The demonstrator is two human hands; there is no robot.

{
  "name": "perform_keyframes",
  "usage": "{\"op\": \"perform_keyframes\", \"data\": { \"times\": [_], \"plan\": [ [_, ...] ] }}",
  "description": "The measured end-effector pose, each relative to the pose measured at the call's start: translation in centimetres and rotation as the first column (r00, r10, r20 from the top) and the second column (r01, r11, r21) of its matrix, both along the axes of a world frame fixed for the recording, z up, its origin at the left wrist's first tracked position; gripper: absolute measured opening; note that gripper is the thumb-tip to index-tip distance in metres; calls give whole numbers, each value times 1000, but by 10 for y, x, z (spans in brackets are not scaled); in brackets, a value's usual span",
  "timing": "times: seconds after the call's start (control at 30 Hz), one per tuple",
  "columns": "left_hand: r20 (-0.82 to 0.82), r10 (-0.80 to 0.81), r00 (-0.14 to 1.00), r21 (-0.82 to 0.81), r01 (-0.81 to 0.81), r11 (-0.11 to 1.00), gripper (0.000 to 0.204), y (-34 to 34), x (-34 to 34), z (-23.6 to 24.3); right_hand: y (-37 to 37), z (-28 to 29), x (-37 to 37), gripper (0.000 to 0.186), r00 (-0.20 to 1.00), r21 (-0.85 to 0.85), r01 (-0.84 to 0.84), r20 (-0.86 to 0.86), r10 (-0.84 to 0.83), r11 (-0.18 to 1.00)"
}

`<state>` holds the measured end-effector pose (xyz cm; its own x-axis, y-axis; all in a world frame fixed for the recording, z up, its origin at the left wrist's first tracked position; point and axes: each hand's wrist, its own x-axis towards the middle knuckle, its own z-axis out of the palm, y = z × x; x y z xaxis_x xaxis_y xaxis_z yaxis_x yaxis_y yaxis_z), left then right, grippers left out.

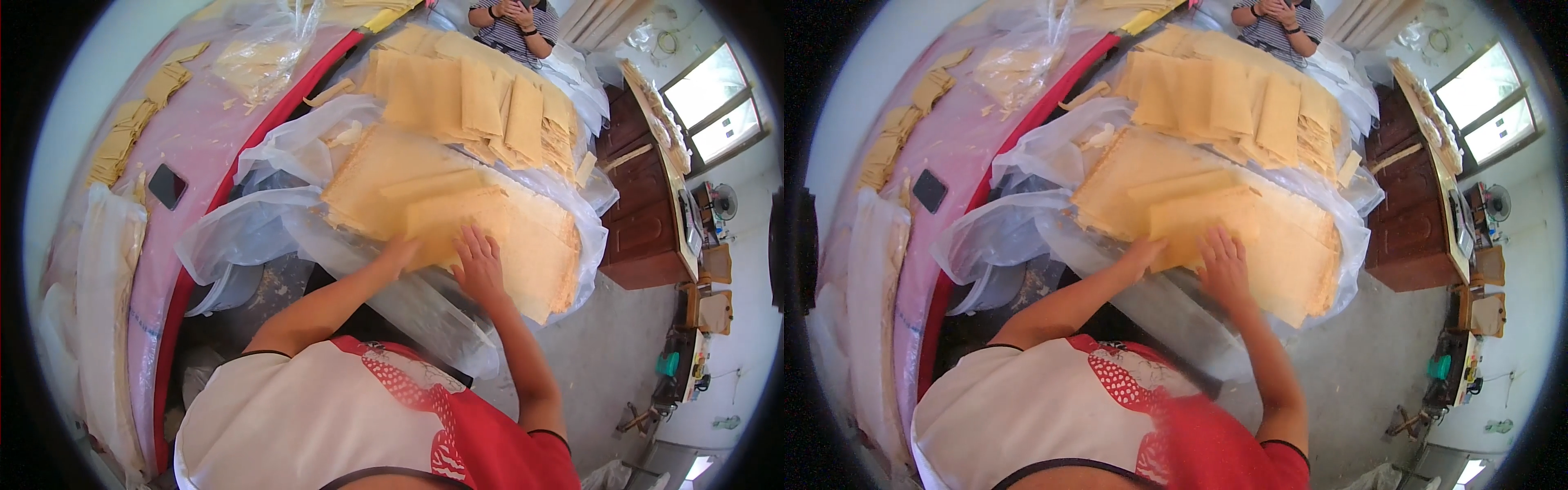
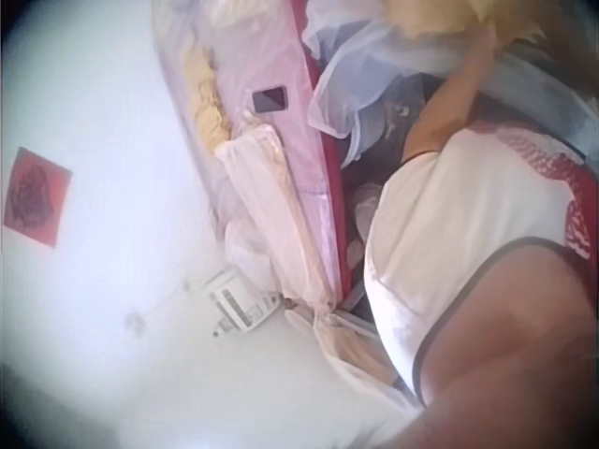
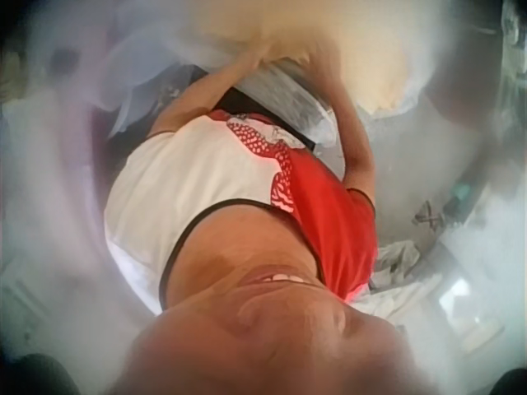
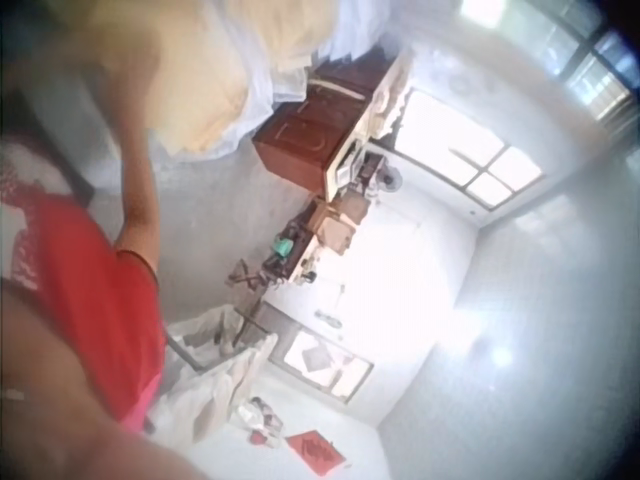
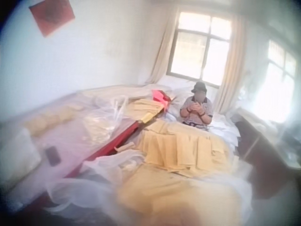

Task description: The person folds thin food sheets by hand, stacks them together, weighs bundles of the sheets on a digital scale, and opens a plastic bag.

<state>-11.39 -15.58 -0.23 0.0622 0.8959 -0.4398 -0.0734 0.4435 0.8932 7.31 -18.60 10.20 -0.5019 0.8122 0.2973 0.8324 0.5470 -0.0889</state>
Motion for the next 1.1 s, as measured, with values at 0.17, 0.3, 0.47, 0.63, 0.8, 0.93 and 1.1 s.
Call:
{"op": "perform_keyframes", "data": {
  "times": [0.17, 0.3, 0.47, 0.63, 0.8, 0.93, 1.1],
  "plan": [
    [261, 56, 964, -38, -47, 998, 43, 8, -5, -6, 36, -43, 18, 45, 971, -34, -133, 196, 137, 991],
    [143, 25, 989, -38, -20, 999, 45, -4, -15, 24, 39, -70, 21, 43, 953, -42, -141, 263, 147, 989],
    [-786, 364, 501, 619, 640, 456, 49, -28, -43, 59, 34, -61, 12, 42, 957, 19, -125, 267, 116, 992],
    [-835, 82, 544, 536, 769, 349, 28, 2, -50, 31, 28, -32, 3, 38, 958, -259, -62, 255, 130, 964],
    [-798, -465, 383, 281, 920, 274, 32, 47, -72, 46, 27, 11, 31, 26, 990, -516, -140, -89, 109, 845],
    [-702, -517, 489, 156, 815, 558, 27, 75, -68, 49, 52, -23, 76, 25, 726, -722, -154, -545, -418, 674],
    [-689, -502, 523, 62, 733, 677, 25, 89, -47, 45, 62, -81, 73, 31, 408, -650, -41, -704, -581, 759]
  ]
}}
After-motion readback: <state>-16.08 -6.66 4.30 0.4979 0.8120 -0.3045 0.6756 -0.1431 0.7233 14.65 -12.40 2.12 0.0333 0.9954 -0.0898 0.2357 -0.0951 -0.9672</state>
